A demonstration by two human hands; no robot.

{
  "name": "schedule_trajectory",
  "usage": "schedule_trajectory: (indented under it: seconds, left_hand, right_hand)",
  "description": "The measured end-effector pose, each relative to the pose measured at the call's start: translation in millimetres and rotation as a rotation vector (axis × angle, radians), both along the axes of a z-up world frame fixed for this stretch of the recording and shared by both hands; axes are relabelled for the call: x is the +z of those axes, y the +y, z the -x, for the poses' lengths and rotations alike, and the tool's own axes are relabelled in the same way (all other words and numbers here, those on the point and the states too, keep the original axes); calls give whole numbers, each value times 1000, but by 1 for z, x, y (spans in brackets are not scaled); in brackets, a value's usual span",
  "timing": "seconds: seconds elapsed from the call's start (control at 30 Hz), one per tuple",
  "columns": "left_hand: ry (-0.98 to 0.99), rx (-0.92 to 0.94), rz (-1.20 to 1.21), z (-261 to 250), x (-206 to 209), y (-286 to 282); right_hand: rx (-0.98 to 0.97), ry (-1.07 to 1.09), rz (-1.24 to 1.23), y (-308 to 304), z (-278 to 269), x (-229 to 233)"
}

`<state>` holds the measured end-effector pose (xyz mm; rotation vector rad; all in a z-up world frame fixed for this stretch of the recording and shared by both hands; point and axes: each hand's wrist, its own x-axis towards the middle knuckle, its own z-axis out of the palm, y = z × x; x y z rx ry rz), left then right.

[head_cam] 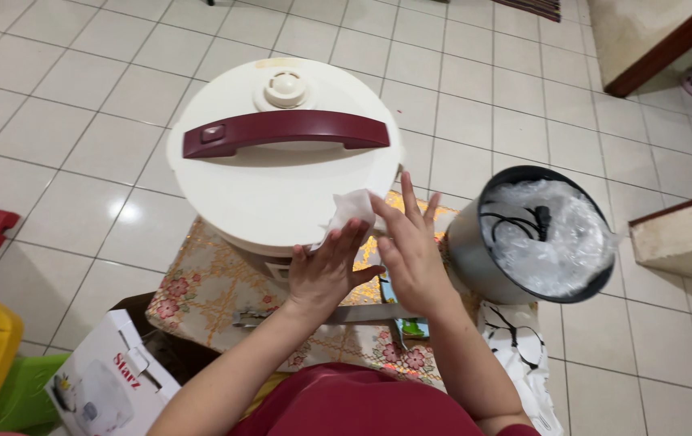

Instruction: The person wipes the exterior of a rice cooker with tissues, then opens the lid and wipes the inner lid and rim of the cooker. A detached inner pot and power cord sit in a container beside the cooker on the table.

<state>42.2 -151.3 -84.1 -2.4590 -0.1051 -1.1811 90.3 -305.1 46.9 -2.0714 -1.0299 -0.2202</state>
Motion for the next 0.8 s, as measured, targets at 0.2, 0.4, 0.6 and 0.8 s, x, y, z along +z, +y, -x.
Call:
schedule_trajectory:
  seconds: [0.2, 0.4, 0.6, 0.8]
  left_hand:
    - [232, 100, -183, -7, 36, -19]
    - [397, 245, -477, -34, 73, -45]
    - [566, 200, -547, -50, 89, -57]
    - [655, 50, -490, -48, 76, -55]
  right_hand:
    - [-92, 161, -317, -43, -20, 2]
    - [-157, 228, -388, -65, -13, -18]
    - [-144, 302, -378, -72, -3, -42]
    - [-68, 455, -466, -69, 1, -68]
